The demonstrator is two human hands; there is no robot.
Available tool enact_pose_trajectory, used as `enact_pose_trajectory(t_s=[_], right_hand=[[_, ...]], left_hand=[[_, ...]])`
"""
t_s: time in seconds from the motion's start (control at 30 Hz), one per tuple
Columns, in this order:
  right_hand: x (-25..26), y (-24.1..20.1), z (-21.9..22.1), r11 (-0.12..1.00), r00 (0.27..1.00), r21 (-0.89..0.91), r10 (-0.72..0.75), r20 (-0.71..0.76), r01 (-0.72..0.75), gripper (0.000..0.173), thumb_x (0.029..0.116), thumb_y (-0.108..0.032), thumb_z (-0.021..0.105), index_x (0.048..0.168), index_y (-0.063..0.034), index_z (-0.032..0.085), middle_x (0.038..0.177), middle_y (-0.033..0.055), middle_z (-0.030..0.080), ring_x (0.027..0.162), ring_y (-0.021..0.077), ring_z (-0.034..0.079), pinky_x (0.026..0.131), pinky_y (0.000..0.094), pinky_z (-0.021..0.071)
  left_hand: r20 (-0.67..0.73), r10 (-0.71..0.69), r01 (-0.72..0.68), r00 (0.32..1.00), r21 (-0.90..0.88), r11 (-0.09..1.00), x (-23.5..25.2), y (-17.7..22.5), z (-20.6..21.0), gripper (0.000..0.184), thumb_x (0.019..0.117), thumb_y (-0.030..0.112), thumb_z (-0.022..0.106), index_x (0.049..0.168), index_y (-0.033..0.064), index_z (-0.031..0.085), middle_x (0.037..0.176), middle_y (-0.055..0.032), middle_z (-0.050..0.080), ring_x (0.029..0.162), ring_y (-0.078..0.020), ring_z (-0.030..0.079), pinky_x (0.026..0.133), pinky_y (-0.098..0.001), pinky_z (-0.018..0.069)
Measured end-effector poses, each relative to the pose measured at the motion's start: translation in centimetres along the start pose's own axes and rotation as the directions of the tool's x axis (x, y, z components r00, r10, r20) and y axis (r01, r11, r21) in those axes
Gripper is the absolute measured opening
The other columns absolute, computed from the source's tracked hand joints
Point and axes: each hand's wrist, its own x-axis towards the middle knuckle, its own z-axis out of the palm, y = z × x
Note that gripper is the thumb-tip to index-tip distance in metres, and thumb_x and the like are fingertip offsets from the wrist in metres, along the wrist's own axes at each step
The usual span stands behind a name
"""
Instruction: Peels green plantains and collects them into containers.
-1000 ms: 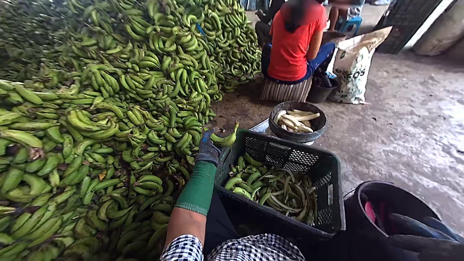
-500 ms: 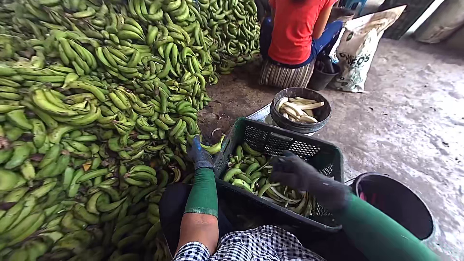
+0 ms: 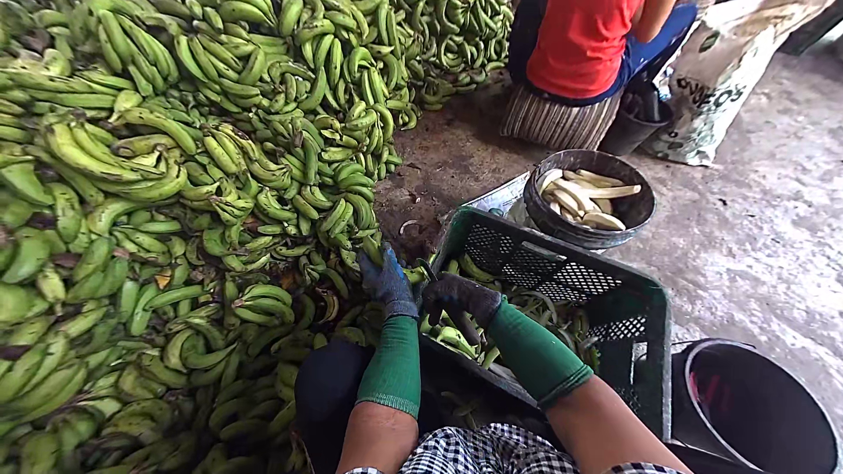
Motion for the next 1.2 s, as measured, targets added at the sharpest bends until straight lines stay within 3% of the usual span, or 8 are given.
enact_pose_trajectory(t_s=[0.17,0.3,0.43,0.57,0.8,0.9,1.07,1.2], right_hand=[[2.1,-1.4,0.7,0.949,0.960,-0.185,0.228,-0.162,-0.256,0.025,0.1051,-0.023,0.060,0.108,0.0011,0.066,0.083,0.0082,0.064,0.068,0.0147,0.062,0.067,0.0337,0.0555],[1.2,-1.8,1.5,0.898,0.938,-0.324,0.210,-0.277,-0.297,0.034,0.1036,-0.030,0.062,0.114,0.0020,0.066,0.091,0.0133,0.067,0.074,0.0204,0.065,0.074,0.0410,0.0557],[-4.0,-1.6,0.3,0.945,0.942,-0.258,0.116,-0.314,-0.202,0.026,0.0987,-0.024,0.067,0.109,0.0002,0.066,0.089,0.0113,0.066,0.073,0.0194,0.062,0.070,0.0425,0.0532],[-9.7,-0.5,-1.5,0.876,0.920,-0.481,-0.161,-0.358,-0.034,0.029,0.0962,-0.025,0.070,0.106,0.0024,0.068,0.096,0.0189,0.068,0.091,0.0321,0.065,0.086,0.0561,0.0514],[-18.9,0.3,-0.5,0.617,0.840,-0.777,-0.351,-0.415,-0.126,0.026,0.0949,-0.030,0.070,0.100,-0.0036,0.069,0.092,0.0151,0.069,0.097,0.0350,0.067,0.104,0.0639,0.0433],[-21.2,0.2,0.6,0.557,0.838,-0.801,-0.312,-0.448,-0.220,0.030,0.0941,-0.029,0.071,0.111,-0.0042,0.068,0.100,0.0164,0.070,0.101,0.0374,0.067,0.098,0.0623,0.0486],[-21.6,2.3,1.1,0.653,0.796,-0.678,-0.186,-0.576,-0.338,0.033,0.0866,-0.016,0.077,0.113,0.0012,0.066,0.107,0.0233,0.069,0.104,0.0436,0.067,0.087,0.0640,0.0546],[-21.5,3.8,0.3,0.722,0.766,-0.606,-0.167,-0.621,-0.334,0.032,0.0888,-0.014,0.076,0.113,0.0044,0.067,0.111,0.0254,0.068,0.108,0.0439,0.066,0.092,0.0628,0.0532]], left_hand=[[0.036,0.074,-0.076,0.997,0.063,0.995,0.0,-0.5,0.5,0.063,0.1024,0.037,0.062,0.156,0.0163,0.037,0.128,-0.0147,0.062,0.097,-0.0229,0.066,0.084,-0.0425,0.0568],[0.101,0.019,-0.034,0.995,0.152,0.988,0.4,-0.3,-0.3,0.063,0.1041,0.044,0.055,0.155,0.0123,0.039,0.142,-0.0179,0.056,0.125,-0.0301,0.058,0.104,-0.0511,0.0481],[0.300,-0.105,0.129,0.948,-0.063,0.990,-0.2,2.2,-0.5,0.048,0.1063,0.051,0.046,0.134,0.0137,0.057,0.099,-0.0084,0.062,0.078,-0.0190,0.061,0.069,-0.0396,0.0548],[0.624,-0.174,0.293,0.761,-0.091,0.952,-3.9,4.6,-0.1,0.037,0.1076,0.039,0.046,0.129,0.0117,0.058,0.102,-0.0085,0.065,0.083,-0.0191,0.063,0.073,-0.0384,0.0555],[0.845,-0.145,0.010,0.515,0.163,0.987,-11.2,6.5,1.4,0.043,0.1076,0.047,0.043,0.131,0.0144,0.060,0.107,-0.0074,0.067,0.089,-0.0180,0.064,0.078,-0.0407,0.0562],[0.879,-0.121,-0.134,0.461,0.204,0.970,-13.2,6.4,1.5,0.045,0.1068,0.047,0.044,0.133,0.0140,0.061,0.114,-0.0083,0.067,0.096,-0.0189,0.065,0.084,-0.0436,0.0561],[0.860,-0.044,-0.475,0.509,0.323,0.819,-15.8,4.9,1.6,0.061,0.1075,0.057,0.032,0.145,0.0141,0.054,0.137,-0.0152,0.061,0.123,-0.0285,0.059,0.101,-0.0558,0.0496],[0.827,-0.235,-0.121,0.511,0.341,0.932,-19.1,4.6,1.7,0.063,0.1079,0.058,0.029,0.133,0.0081,0.058,0.114,-0.0144,0.065,0.097,-0.0234,0.063,0.082,-0.0467,0.0544]])
